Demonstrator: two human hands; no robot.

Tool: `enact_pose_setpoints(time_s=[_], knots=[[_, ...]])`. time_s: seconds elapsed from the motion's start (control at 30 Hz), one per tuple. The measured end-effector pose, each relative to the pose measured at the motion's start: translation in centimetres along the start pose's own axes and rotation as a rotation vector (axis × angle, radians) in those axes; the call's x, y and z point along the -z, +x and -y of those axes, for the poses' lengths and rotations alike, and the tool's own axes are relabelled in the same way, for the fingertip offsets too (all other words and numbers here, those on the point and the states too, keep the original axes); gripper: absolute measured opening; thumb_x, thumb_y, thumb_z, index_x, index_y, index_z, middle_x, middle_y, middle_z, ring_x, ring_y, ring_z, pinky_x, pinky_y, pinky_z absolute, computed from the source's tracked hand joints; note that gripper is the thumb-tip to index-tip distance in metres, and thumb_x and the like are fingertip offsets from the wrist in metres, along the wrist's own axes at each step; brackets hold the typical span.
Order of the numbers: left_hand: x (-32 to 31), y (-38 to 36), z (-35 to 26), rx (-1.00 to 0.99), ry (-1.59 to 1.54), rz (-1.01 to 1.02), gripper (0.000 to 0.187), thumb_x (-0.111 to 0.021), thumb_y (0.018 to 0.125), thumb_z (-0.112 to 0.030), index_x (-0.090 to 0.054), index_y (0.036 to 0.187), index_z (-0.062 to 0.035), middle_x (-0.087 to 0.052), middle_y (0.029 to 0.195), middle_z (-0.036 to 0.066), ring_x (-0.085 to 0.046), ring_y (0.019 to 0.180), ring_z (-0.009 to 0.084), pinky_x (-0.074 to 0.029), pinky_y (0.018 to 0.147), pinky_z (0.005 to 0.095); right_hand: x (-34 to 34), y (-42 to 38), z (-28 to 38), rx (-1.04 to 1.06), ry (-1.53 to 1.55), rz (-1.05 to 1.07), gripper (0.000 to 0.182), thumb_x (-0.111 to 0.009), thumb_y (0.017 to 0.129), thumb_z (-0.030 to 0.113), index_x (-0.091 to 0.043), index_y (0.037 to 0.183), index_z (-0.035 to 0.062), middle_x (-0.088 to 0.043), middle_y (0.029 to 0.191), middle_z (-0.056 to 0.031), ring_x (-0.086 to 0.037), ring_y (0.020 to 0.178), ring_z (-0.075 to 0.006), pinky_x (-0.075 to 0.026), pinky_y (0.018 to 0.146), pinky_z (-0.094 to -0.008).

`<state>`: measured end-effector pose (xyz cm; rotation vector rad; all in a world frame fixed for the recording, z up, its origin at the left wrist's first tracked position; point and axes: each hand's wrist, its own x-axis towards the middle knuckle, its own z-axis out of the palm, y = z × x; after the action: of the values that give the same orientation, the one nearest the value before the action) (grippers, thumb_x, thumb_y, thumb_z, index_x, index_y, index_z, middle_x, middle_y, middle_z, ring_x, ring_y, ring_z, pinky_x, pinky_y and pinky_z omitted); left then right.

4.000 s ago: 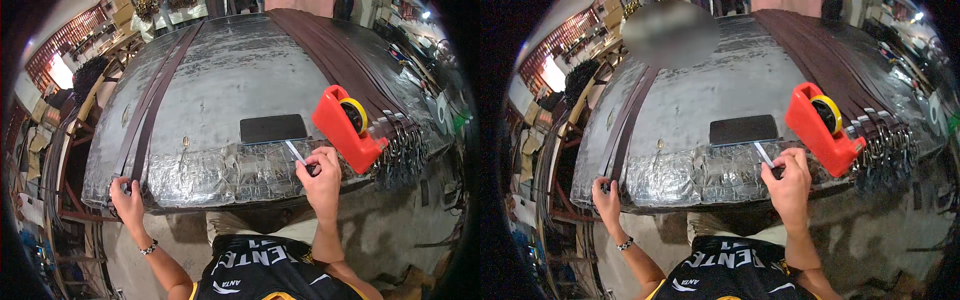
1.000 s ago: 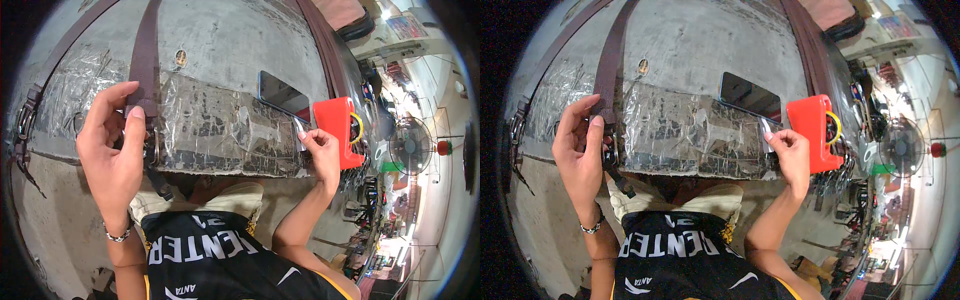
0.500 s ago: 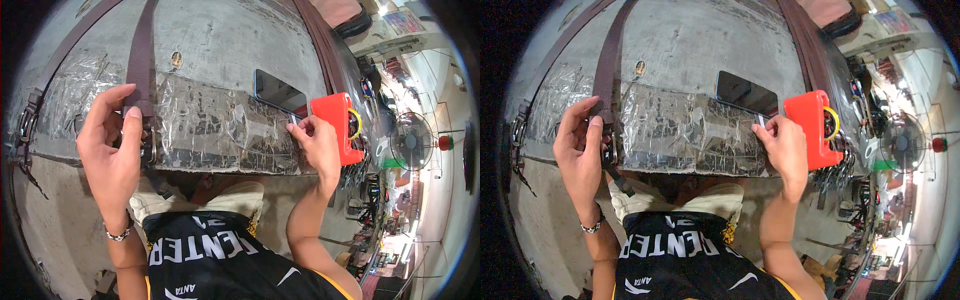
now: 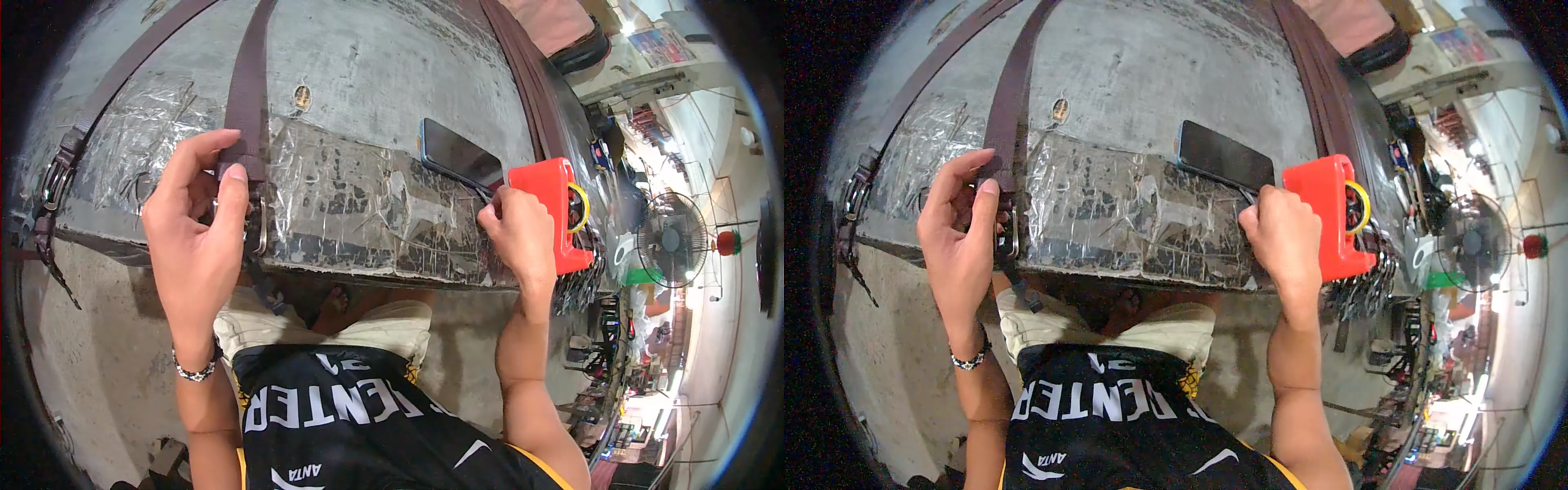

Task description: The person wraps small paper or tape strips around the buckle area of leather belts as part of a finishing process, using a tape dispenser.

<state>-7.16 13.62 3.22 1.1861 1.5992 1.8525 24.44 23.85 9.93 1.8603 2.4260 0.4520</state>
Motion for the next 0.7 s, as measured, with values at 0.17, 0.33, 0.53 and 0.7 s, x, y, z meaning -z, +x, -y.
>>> enact_pose_setpoints(time_s=[0.17, 0.33, 0.53, 0.7], knots=[[0.2, 0.0, -0.3, 0.014, 0.053, 0.031, 0.022, -0.060, 0.094, -0.001, -0.064, 0.116, 0.0013, -0.059, 0.087, -0.001, -0.048, 0.068, 0.0027, -0.038, 0.058, 0.0208, 0.3, -0.4, 0.0, 0.029, -0.038, -0.059, 0.019, -0.065, 0.085, 0.020, -0.068, 0.084, 0.0021, -0.068, 0.086, -0.0177, -0.068, 0.080, -0.0391, -0.052, 0.070, -0.0515], [0.7, 0.0, -0.2, 0.018, 0.114, 0.087, 0.023, -0.058, 0.098, -0.005, -0.063, 0.119, -0.0003, -0.056, 0.091, -0.002, -0.051, 0.072, 0.0035, -0.042, 0.062, 0.0203, 0.2, -0.7, -1.3, 0.044, 0.071, -0.104, 0.017, -0.066, 0.086, 0.020, -0.071, 0.088, 0.0042, -0.068, 0.086, -0.0156, -0.067, 0.082, -0.0379, -0.052, 0.073, -0.0502], [0.1, 0.0, -0.1, -0.032, 0.088, 0.011, 0.021, -0.062, 0.092, 0.001, -0.065, 0.112, 0.0021, -0.059, 0.085, -0.001, -0.044, 0.065, 0.0028, -0.036, 0.056, 0.0211, 2.4, -1.5, -2.1, 0.036, 0.133, -0.049, 0.017, -0.068, 0.086, 0.020, -0.073, 0.088, 0.0035, -0.069, 0.087, -0.0164, -0.066, 0.084, -0.0375, -0.051, 0.075, -0.0485], [0.0, 0.0, -0.7, 0.001, 0.113, 0.008, 0.022, -0.061, 0.093, 0.000, -0.064, 0.114, 0.0017, -0.059, 0.088, -0.001, -0.049, 0.069, 0.0025, -0.039, 0.058, 0.0205, 2.7, -2.2, -3.3, 0.063, 0.190, -0.106, 0.018, -0.068, 0.086, 0.019, -0.073, 0.090, 0.0019, -0.068, 0.087, -0.0176, -0.066, 0.084, -0.0380, -0.051, 0.075, -0.0475]])
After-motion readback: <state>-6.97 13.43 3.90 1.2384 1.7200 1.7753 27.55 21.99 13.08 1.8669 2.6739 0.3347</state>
